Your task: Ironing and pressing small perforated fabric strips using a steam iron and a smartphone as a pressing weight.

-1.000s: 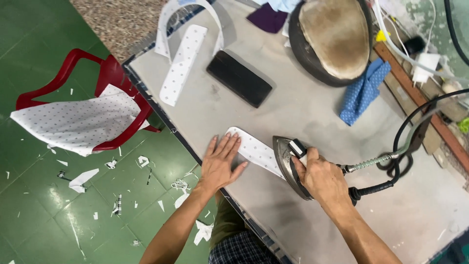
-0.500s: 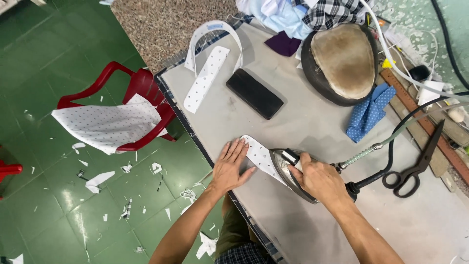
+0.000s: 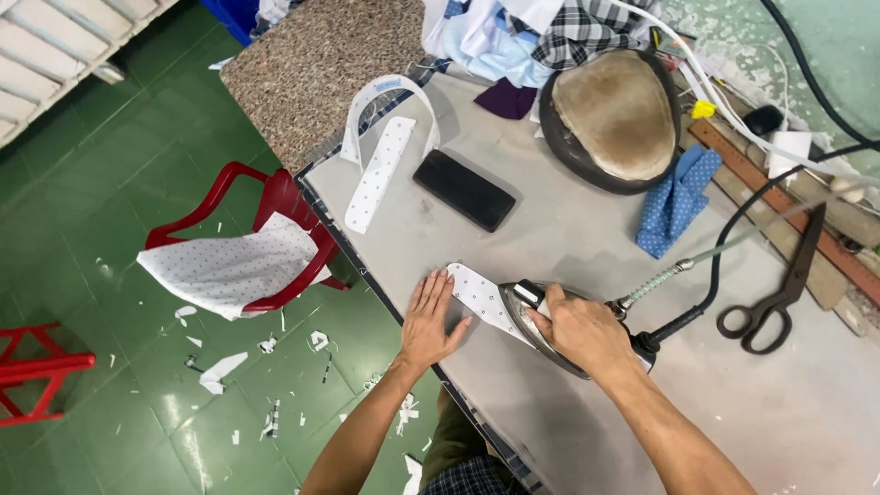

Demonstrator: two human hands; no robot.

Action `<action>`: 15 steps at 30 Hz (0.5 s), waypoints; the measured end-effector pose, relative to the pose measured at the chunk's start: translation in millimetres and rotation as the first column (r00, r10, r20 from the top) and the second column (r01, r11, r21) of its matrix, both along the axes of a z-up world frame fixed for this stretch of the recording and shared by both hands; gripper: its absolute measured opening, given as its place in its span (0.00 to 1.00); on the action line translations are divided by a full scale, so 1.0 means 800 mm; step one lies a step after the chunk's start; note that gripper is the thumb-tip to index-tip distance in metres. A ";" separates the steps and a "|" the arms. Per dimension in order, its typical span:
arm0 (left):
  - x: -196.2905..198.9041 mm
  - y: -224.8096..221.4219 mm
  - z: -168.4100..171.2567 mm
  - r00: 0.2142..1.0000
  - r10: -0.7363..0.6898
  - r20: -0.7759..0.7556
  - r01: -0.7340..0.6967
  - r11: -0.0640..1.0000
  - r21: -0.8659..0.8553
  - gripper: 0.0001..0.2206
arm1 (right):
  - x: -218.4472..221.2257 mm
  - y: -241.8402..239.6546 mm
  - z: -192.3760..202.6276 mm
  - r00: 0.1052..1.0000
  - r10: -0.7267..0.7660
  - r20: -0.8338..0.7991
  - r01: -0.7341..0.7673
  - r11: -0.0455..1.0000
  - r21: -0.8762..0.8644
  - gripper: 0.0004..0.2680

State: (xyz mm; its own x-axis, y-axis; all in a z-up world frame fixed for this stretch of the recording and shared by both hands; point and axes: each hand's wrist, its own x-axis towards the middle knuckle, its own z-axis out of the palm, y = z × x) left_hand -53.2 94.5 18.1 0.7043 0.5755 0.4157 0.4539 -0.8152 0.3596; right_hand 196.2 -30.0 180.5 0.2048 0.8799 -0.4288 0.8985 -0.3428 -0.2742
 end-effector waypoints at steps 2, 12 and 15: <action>-0.001 -0.001 -0.002 1.000 -0.007 0.002 0.007 1.000 0.008 0.35 | 0.001 0.000 0.000 1.000 -0.006 -0.017 0.006 1.000 0.004 0.17; 0.038 0.074 0.049 0.994 -0.092 -0.062 0.088 0.993 -0.073 0.33 | -0.009 -0.004 0.002 0.995 -0.084 -0.054 0.085 0.996 0.026 0.17; 0.094 0.156 0.078 0.937 -0.181 -0.299 0.155 0.982 -0.109 0.37 | -0.017 -0.003 0.017 0.985 -0.155 -0.071 0.156 0.988 -0.002 0.17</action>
